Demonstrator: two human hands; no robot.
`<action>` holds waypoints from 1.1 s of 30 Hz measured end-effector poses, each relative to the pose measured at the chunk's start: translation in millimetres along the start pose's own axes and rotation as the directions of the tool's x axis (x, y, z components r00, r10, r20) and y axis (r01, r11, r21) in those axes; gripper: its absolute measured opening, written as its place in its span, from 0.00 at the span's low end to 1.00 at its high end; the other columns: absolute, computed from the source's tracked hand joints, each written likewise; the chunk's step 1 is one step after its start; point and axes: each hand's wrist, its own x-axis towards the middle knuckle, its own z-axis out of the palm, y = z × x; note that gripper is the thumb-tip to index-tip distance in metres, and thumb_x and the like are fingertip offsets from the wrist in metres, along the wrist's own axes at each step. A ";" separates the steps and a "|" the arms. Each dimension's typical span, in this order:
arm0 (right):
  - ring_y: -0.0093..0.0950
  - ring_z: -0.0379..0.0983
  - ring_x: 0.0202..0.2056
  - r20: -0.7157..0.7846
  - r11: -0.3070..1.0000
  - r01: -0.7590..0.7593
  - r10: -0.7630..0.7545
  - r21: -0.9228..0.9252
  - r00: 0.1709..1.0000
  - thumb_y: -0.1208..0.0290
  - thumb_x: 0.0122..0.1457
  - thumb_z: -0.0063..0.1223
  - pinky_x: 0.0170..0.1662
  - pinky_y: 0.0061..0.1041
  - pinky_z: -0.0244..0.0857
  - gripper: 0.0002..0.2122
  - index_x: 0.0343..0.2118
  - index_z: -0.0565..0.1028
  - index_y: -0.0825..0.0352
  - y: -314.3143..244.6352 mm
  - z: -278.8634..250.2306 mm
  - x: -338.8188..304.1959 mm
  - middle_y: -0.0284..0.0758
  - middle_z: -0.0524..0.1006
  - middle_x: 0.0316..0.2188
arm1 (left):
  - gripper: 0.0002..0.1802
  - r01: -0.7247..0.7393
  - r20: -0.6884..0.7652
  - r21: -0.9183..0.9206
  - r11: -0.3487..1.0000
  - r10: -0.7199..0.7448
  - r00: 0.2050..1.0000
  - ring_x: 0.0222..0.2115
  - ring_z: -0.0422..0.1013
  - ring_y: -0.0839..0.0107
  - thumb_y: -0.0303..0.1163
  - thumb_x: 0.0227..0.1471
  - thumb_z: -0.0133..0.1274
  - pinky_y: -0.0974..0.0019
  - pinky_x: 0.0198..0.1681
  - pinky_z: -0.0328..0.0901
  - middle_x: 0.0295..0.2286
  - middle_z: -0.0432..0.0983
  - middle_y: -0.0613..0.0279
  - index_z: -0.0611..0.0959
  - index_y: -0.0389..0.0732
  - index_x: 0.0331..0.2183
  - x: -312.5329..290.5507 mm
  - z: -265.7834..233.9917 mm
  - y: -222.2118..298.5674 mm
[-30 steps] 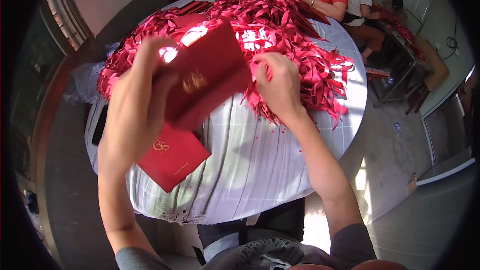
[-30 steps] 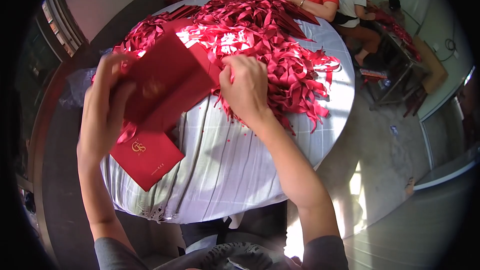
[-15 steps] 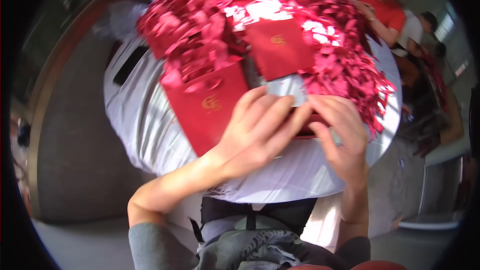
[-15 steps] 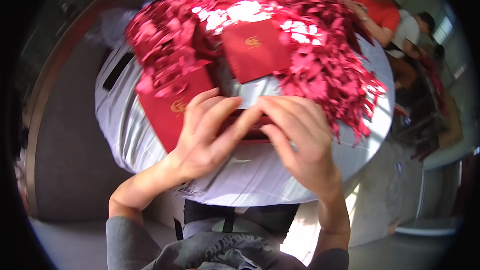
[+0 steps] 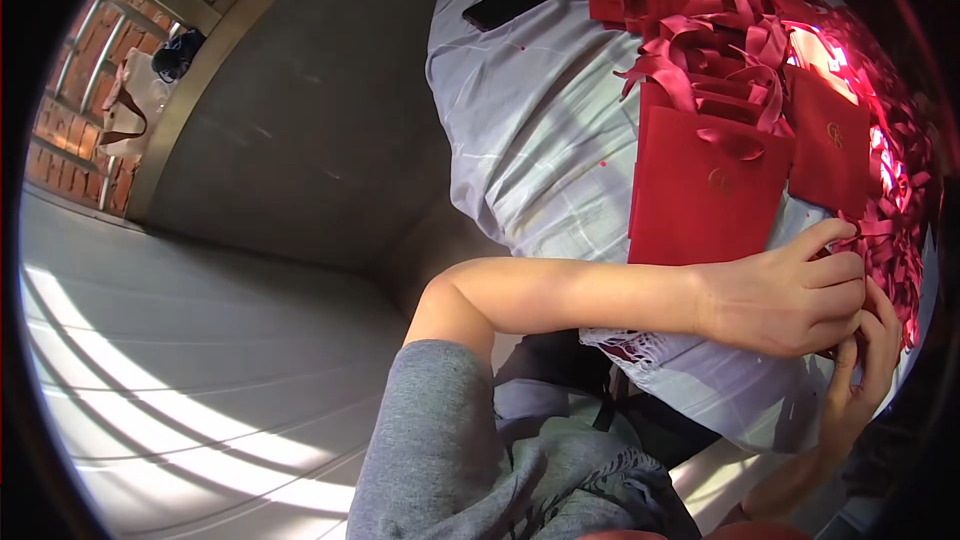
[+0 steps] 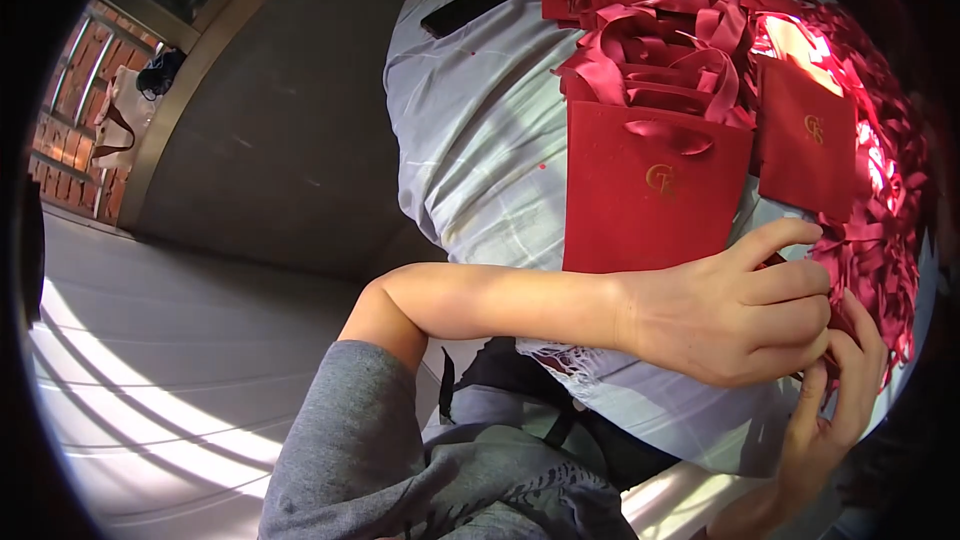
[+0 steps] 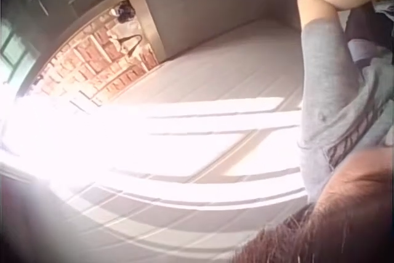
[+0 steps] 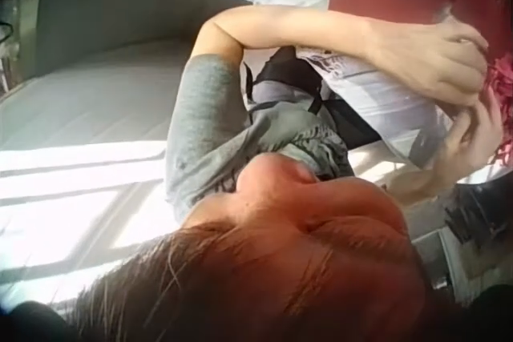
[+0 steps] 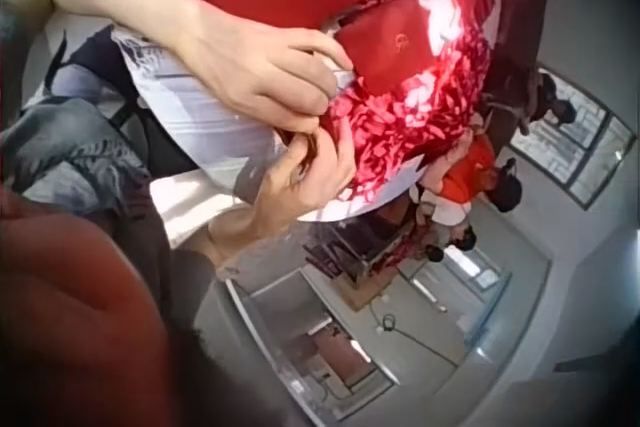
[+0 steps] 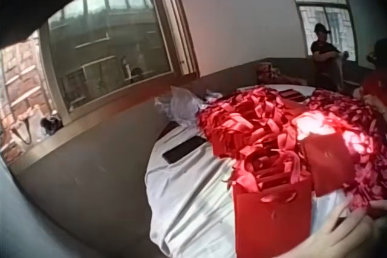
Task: The person attaches ribbon handles to paper gift bags by inserting ribbons through the bag slots and folding the bags by hand.
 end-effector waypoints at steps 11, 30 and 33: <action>0.36 0.69 0.34 -0.057 0.998 0.060 -0.061 -0.009 0.997 0.73 0.44 0.62 0.37 0.33 0.63 0.10 0.28 0.71 0.66 -2.3 4.6 5.1 0.38 0.72 0.37 | 0.16 0.204 0.649 -0.080 0.976 -0.104 0.753 0.35 0.71 0.60 0.25 0.34 0.57 0.45 0.52 0.61 0.29 0.75 0.65 0.81 0.40 0.33 45.8 -60.3 -21.3; 0.36 0.75 0.35 -0.498 0.891 -0.374 0.454 0.257 0.738 0.75 0.52 0.54 0.40 0.30 0.68 0.06 0.33 0.77 0.69 145.5 -29.9 -11.1 0.41 0.76 0.29 | 0.12 0.434 0.685 0.014 0.901 -0.325 0.652 0.28 0.71 0.56 0.15 0.40 0.55 0.59 0.40 0.66 0.24 0.73 0.56 0.77 0.32 0.32 48.8 -59.1 -9.5; 0.45 0.73 0.35 -0.592 0.848 -0.495 0.305 -0.187 0.746 0.66 0.52 0.57 0.41 0.38 0.66 0.11 0.32 0.78 0.69 225.9 -27.2 -24.3 0.46 0.77 0.31 | 0.10 0.500 0.635 -0.075 0.863 -0.345 0.691 0.26 0.69 0.57 0.14 0.43 0.53 0.64 0.31 0.64 0.26 0.72 0.51 0.76 0.29 0.33 47.3 -43.8 -8.8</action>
